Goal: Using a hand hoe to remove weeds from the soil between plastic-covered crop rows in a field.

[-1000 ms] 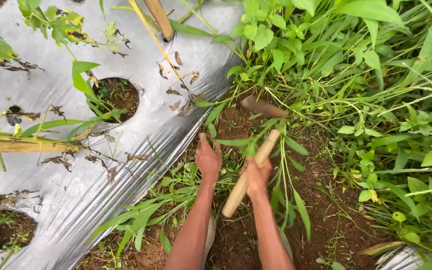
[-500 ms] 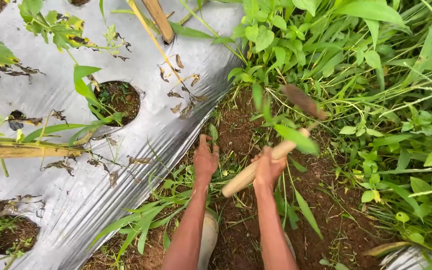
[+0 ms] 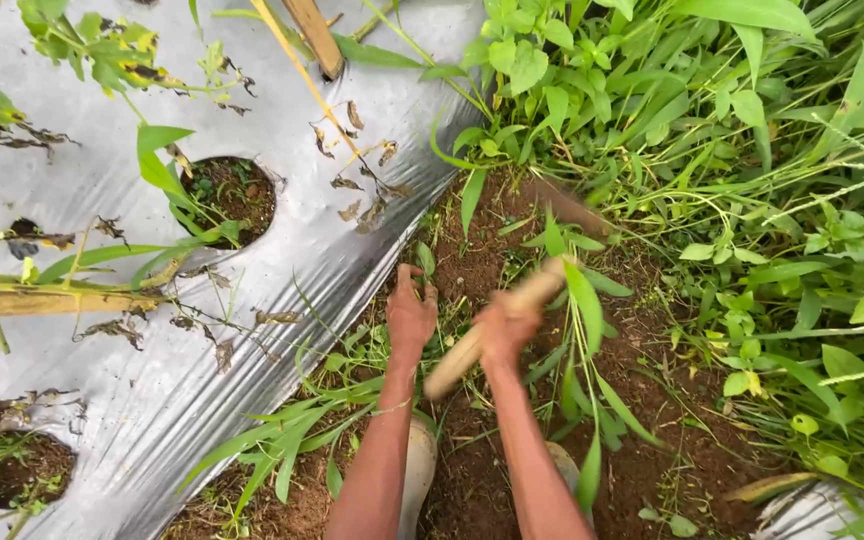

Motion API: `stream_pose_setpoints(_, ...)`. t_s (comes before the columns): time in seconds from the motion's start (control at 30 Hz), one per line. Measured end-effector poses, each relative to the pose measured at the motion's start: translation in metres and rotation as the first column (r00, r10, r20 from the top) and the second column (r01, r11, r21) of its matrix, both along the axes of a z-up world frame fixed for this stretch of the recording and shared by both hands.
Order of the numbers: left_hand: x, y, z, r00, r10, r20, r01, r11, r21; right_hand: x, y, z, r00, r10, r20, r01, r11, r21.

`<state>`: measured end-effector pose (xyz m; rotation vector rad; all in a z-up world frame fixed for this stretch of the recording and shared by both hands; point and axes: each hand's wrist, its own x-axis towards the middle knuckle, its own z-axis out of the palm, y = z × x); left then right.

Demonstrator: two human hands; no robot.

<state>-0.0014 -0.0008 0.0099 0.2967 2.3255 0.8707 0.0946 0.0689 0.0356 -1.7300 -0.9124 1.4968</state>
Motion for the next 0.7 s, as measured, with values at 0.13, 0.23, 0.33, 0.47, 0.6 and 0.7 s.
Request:
stream_pose_setpoints(0.13, 0.000, 0.005, -0.002, 0.999, -0.039, -0.034, 0.041, 0.999, 0.036, 0.004, -0.014, -0.015, 0.936, 0.352, -0.035, -0.351, 0.912, -0.215)
stream_pose_setpoints(0.23, -0.001, 0.000, -0.007, 0.997, -0.055, -0.057, 0.057, 0.998, 0.027, 0.011, 0.000, -0.014, 0.966, 0.253, -0.050, -0.258, 0.951, -0.172)
stream_pose_setpoints(0.33, -0.003, 0.003, -0.011, 0.997, -0.042, -0.071, 0.046, 0.997, 0.057, 0.002, 0.019, -0.014, 0.991, 0.114, -0.067, -0.118, 0.991, -0.059)
stream_pose_setpoints(0.47, -0.003, 0.001, -0.011, 0.998, -0.056, -0.040, 0.056, 0.998, 0.006, -0.004, -0.019, -0.030, 0.943, 0.331, -0.032, -0.329, 0.915, -0.232)
stream_pose_setpoints(0.6, -0.002, 0.011, 0.019, 0.998, -0.058, 0.018, 0.060, 0.993, -0.103, 0.016, -0.014, -0.003, 0.895, 0.444, 0.037, -0.421, 0.871, -0.254)
stream_pose_setpoints(0.7, -0.003, 0.022, -0.008, 0.987, -0.121, -0.104, 0.105, 0.984, -0.144, 0.030, -0.005, 0.015, 0.857, 0.512, 0.063, -0.490, 0.846, -0.210)
